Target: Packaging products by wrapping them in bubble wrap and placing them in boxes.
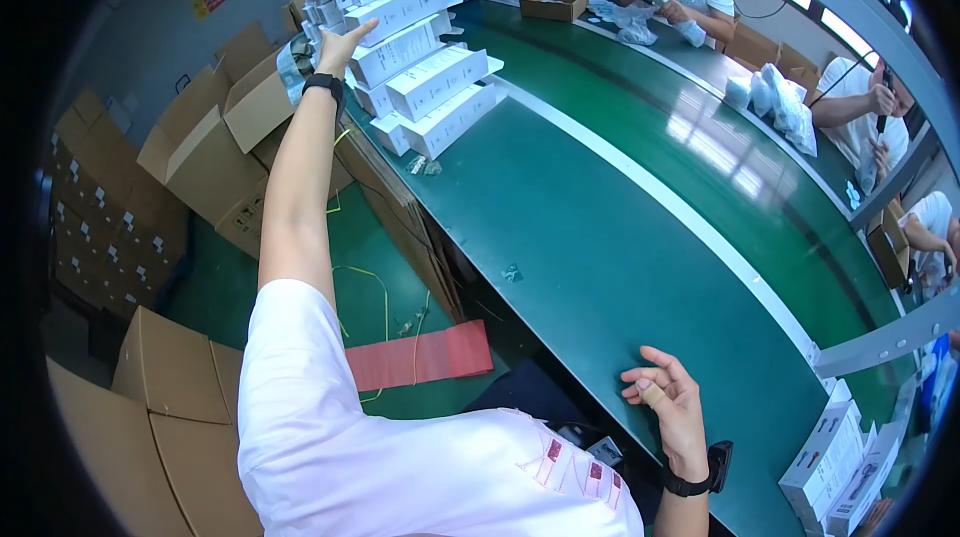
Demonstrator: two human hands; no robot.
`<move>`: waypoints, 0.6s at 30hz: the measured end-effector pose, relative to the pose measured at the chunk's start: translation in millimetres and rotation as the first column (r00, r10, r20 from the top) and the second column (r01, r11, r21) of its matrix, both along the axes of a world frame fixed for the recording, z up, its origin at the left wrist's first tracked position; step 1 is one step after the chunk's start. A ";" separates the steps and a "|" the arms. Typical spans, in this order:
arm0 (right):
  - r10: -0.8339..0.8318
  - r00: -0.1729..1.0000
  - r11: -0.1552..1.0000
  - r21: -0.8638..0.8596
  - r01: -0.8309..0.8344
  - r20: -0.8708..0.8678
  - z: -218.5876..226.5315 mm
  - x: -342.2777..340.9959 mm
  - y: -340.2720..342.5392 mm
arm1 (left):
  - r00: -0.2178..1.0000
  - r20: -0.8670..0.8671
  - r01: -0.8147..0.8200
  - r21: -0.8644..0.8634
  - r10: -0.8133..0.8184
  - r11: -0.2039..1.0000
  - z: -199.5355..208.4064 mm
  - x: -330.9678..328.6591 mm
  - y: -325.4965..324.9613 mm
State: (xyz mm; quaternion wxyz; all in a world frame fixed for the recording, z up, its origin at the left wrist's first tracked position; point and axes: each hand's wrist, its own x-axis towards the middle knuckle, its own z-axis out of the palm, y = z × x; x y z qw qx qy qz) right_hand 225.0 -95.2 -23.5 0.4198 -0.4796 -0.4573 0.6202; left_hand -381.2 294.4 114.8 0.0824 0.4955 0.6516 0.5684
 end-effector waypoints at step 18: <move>-0.158 0.986 0.981 -0.124 0.152 -0.043 -12.1 12.2 21.0 | 0.999 -0.033 -0.024 0.032 0.025 0.999 -8.3 5.0 6.3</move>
